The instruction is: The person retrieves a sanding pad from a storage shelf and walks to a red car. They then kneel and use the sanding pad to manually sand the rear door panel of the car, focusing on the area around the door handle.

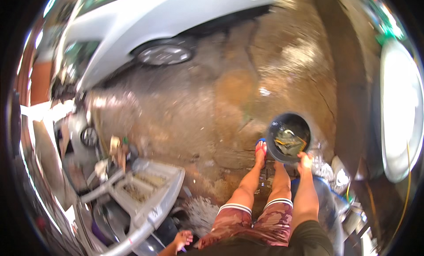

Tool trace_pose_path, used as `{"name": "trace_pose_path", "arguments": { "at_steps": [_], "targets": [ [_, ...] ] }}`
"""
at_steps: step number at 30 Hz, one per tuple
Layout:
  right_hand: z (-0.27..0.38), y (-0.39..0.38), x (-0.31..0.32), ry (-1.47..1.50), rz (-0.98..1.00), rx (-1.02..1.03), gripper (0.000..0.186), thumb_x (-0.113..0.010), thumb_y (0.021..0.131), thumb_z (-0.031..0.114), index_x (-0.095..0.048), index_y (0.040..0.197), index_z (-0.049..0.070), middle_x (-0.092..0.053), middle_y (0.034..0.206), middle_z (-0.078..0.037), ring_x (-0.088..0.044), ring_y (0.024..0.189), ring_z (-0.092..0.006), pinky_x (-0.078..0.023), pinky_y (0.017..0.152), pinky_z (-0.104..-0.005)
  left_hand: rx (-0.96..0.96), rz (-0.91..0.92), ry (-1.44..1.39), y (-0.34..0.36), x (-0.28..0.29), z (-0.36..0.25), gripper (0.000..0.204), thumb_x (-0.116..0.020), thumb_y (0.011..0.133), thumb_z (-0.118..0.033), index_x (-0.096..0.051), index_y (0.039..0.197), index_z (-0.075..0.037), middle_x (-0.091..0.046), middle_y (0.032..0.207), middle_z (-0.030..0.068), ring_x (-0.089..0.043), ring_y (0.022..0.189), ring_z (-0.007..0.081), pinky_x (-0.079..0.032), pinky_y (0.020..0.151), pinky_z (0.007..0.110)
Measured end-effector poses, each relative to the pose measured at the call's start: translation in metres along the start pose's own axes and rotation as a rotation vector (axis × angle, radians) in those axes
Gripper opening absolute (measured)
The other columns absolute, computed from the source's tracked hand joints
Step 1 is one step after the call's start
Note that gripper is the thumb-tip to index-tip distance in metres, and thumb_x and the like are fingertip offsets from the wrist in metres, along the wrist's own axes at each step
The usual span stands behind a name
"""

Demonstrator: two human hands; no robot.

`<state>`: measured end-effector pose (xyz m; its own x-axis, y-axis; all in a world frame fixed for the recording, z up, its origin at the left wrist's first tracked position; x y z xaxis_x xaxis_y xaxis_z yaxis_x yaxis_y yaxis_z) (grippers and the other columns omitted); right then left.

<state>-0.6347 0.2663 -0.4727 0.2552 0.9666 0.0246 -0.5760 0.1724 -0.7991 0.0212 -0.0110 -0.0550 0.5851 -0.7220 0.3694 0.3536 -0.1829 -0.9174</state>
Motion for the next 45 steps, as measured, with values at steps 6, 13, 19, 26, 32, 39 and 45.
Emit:
{"name": "trace_pose_path", "arguments": {
  "at_steps": [6,13,19,26,32,39,45],
  "targets": [
    [0.074,-0.177,-0.035,-0.296,0.154,0.037,0.008,-0.06,0.073,0.002,-0.058,0.076,0.009,-0.058,0.071,-0.004,-0.058,0.071,-0.0186,-0.053,0.073,-0.0392,-0.096,-0.04,-0.284,0.005,0.019,0.093,0.023,-0.062,0.098,-0.018,-0.066,0.121,-0.013,-0.072,0.103,0.0042,-0.067,0.08,0.0169,-0.051,0.064,0.034],
    [0.075,-0.307,-0.141,-0.221,0.499,-0.124,0.024,-0.056,0.067,0.001,-0.063,0.09,0.0,-0.065,0.09,-0.01,-0.064,0.086,-0.0273,-0.056,0.083,-0.0436,-0.044,0.076,-0.632,0.089,0.003,0.187,0.035,-0.072,0.097,-0.04,-0.07,0.122,-0.016,-0.075,0.107,0.0052,-0.068,0.077,0.02,-0.051,0.059,0.039],
    [0.036,-0.448,-0.289,-0.295,0.705,-0.093,0.028,-0.055,0.067,0.003,-0.065,0.094,0.003,-0.068,0.1,-0.008,-0.064,0.097,-0.0289,-0.051,0.099,-0.0426,-0.04,-0.17,-1.032,0.13,0.101,0.221,0.013,-0.066,0.099,-0.02,-0.069,0.109,-0.01,-0.064,0.083,0.0016,-0.058,0.065,0.0159,-0.047,0.053,0.032],
    [-0.094,-0.48,-0.461,-0.381,0.669,-0.111,0.018,-0.059,0.068,0.003,-0.064,0.085,0.007,-0.07,0.091,-0.007,-0.067,0.085,-0.0258,-0.055,0.087,-0.0366,-0.334,-0.479,-0.836,0.204,0.262,0.215,0.024,-0.07,0.097,-0.018,-0.068,0.114,-0.001,-0.072,0.094,0.0067,-0.063,0.075,0.0163,-0.052,0.062,0.032],
    [-0.212,-0.477,-0.616,-0.479,0.762,-0.209,0.008,-0.058,0.069,0.007,-0.056,0.076,0.008,-0.066,0.093,-0.009,-0.065,0.087,-0.031,-0.057,0.087,-0.0461,-0.206,-0.456,-1.163,0.224,0.345,0.156,0.02,-0.069,0.098,-0.024,-0.068,0.105,-0.006,-0.067,0.081,0.0033,-0.06,0.064,0.016,-0.049,0.057,0.032],
    [-0.31,-0.581,-0.781,-0.522,0.79,-0.28,0.036,-0.054,0.066,0.001,-0.064,0.101,-0.001,-0.069,0.104,-0.012,-0.067,0.099,-0.0334,-0.055,0.098,-0.046,0.124,0.093,-1.566,0.261,0.32,0.109,0.024,-0.06,0.102,-0.037,-0.066,0.103,-0.014,-0.064,0.076,0.0003,-0.063,0.059,0.0201,-0.048,0.049,0.035],
    [-0.387,-0.643,-0.944,-0.469,0.791,-0.242,0.022,-0.058,0.068,0.004,-0.061,0.089,0.002,-0.068,0.101,-0.013,-0.066,0.097,-0.0354,-0.052,0.102,-0.0476,0.241,0.156,-1.279,0.282,0.419,0.042,0.02,-0.064,0.099,-0.031,-0.067,0.102,-0.012,-0.064,0.075,0.0023,-0.063,0.06,0.0217,-0.05,0.052,0.038]
  ]
}}
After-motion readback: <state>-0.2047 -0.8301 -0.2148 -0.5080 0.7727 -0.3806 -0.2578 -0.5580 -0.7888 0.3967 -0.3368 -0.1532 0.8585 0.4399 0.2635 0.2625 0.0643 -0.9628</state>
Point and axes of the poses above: each hand's wrist, its own y-axis towards the middle knuckle, its own x-axis out of the back of the hand, z = x × y, the point moved 6 cm from there along y, towards the middle knuckle
